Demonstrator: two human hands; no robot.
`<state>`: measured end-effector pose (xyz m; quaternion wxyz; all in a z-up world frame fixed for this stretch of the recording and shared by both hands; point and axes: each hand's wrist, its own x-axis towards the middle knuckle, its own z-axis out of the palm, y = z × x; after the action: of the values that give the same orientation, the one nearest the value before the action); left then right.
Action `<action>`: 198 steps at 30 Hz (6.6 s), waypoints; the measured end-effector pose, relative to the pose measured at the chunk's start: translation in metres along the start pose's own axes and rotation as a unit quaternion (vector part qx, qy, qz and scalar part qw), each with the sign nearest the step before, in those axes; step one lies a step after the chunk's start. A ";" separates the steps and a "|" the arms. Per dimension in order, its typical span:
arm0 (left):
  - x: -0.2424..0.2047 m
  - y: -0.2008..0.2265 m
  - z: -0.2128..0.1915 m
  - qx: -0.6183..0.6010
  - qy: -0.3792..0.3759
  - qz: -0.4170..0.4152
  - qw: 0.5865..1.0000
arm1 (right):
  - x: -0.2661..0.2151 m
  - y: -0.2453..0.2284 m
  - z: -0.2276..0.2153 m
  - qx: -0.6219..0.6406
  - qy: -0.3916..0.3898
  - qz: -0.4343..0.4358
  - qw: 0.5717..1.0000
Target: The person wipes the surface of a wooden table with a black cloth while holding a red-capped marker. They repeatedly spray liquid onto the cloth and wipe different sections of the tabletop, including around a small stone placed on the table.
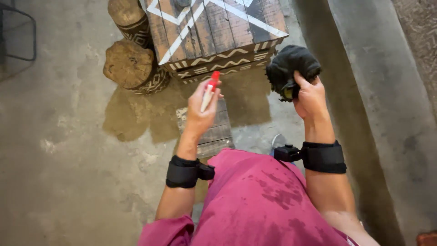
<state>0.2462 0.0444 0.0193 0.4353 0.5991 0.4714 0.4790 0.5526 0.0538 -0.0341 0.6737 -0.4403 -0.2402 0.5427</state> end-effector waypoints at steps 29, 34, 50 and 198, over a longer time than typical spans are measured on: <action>0.081 0.006 0.212 -0.012 0.113 -0.079 0.990 | 0.180 -0.086 -0.079 -0.021 -0.182 0.137 0.973; 0.127 -0.010 0.189 -0.045 0.103 -0.066 0.991 | 0.228 -0.056 -0.051 -0.070 -0.137 0.117 0.981; 0.296 -0.095 0.106 -0.023 0.049 -0.140 0.989 | 0.352 0.055 0.034 -0.003 -0.055 0.094 0.994; 0.331 -0.444 0.098 0.044 0.224 -0.111 0.967 | 0.478 0.457 -0.012 -0.684 -0.372 -0.100 0.620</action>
<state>0.3090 0.4407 -0.3745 0.3424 0.4390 0.6410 0.5283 0.4661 0.5109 -0.5043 0.0814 -0.5081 -0.8142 0.2688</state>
